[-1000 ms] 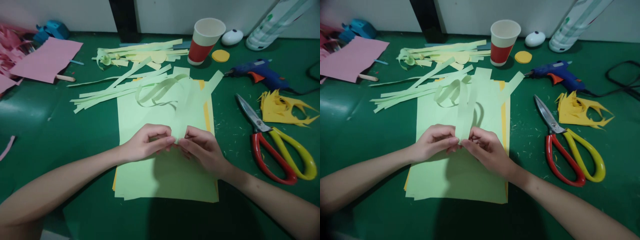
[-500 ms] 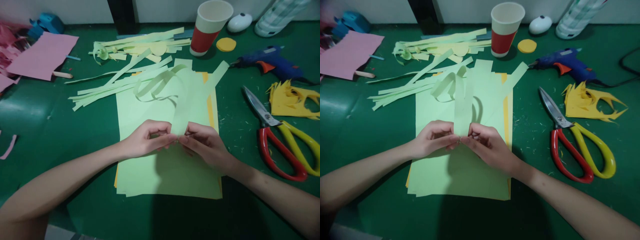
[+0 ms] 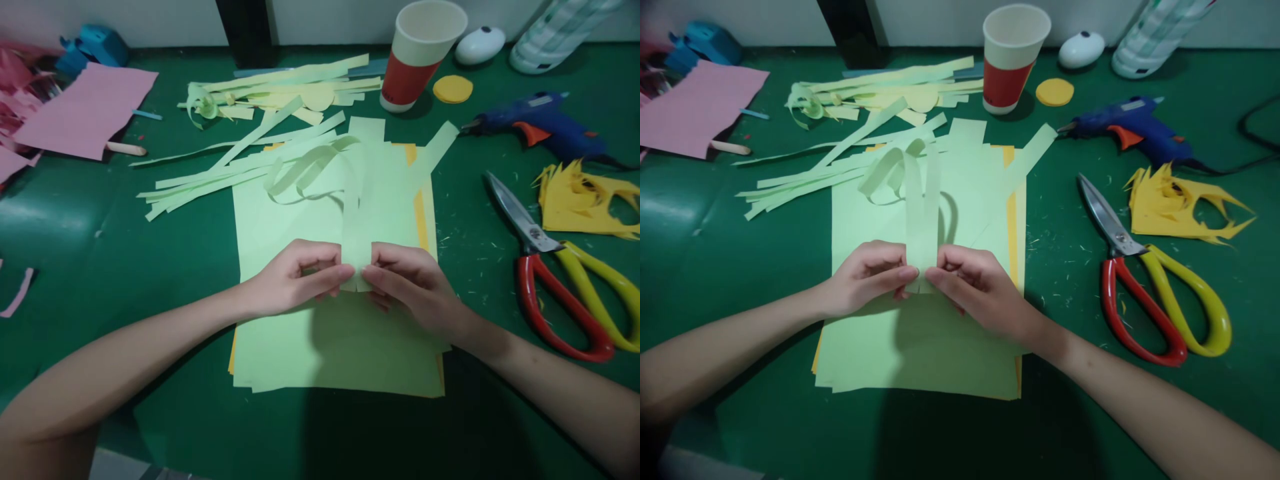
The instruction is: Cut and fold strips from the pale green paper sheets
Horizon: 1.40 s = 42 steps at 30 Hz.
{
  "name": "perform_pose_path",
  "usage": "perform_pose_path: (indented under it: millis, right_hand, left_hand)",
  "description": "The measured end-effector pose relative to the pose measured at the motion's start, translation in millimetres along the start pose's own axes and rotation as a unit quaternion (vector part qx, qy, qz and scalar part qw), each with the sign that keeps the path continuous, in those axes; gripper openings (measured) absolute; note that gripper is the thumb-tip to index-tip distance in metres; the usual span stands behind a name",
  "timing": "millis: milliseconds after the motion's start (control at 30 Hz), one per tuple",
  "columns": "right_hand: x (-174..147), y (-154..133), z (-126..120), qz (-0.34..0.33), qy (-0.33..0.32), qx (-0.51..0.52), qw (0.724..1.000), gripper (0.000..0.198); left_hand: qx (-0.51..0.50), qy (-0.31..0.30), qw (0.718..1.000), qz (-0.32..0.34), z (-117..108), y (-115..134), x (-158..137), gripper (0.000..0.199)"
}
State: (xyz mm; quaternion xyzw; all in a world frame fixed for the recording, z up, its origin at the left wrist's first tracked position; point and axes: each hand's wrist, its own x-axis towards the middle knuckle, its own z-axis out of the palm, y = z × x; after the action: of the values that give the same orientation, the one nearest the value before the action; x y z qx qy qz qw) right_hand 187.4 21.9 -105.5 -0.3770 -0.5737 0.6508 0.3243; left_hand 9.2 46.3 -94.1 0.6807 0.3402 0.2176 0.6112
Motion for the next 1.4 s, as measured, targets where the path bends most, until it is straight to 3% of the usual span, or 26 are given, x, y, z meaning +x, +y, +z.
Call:
perform_pose_path:
  millis: [300, 500, 800, 933, 1067, 1400]
  right_hand:
    - [2.4, -2.7, 1.1, -0.003, -0.012, -0.017, 1.000, 0.032]
    - [3.3, -3.3, 0.2, -0.014, -0.026, -0.019, 0.999, 0.030]
    - [0.3, -2.7, -0.8, -0.015, -0.023, -0.041, 0.999, 0.031]
    - [1.2, -4.7, 0.0, -0.007, -0.016, -0.037, 0.999, 0.031]
    - [3.8, -4.7, 0.4, -0.018, -0.025, -0.049, 0.998, 0.027]
    - [3.8, -5.1, 0.8, -0.037, -0.021, -0.073, 0.996, 0.025]
  left_hand:
    - [-0.006, -0.027, 0.999, 0.021, -2.0, -1.0, 1.3, 0.023]
    - [-0.004, -0.001, 0.999, 0.034, -0.6, -1.3, 2.1, 0.029]
    - [-0.023, -0.056, 0.995, 0.074, -3.2, -3.4, 2.0, 0.021]
    - [-0.012, -0.051, 0.995, 0.082, -2.3, -4.3, 3.1, 0.023]
    - [0.002, -0.030, 0.996, 0.079, -2.7, -5.8, 3.8, 0.027]
    - [0.013, -0.060, 0.997, 0.046, -5.2, -7.0, 4.2, 0.030]
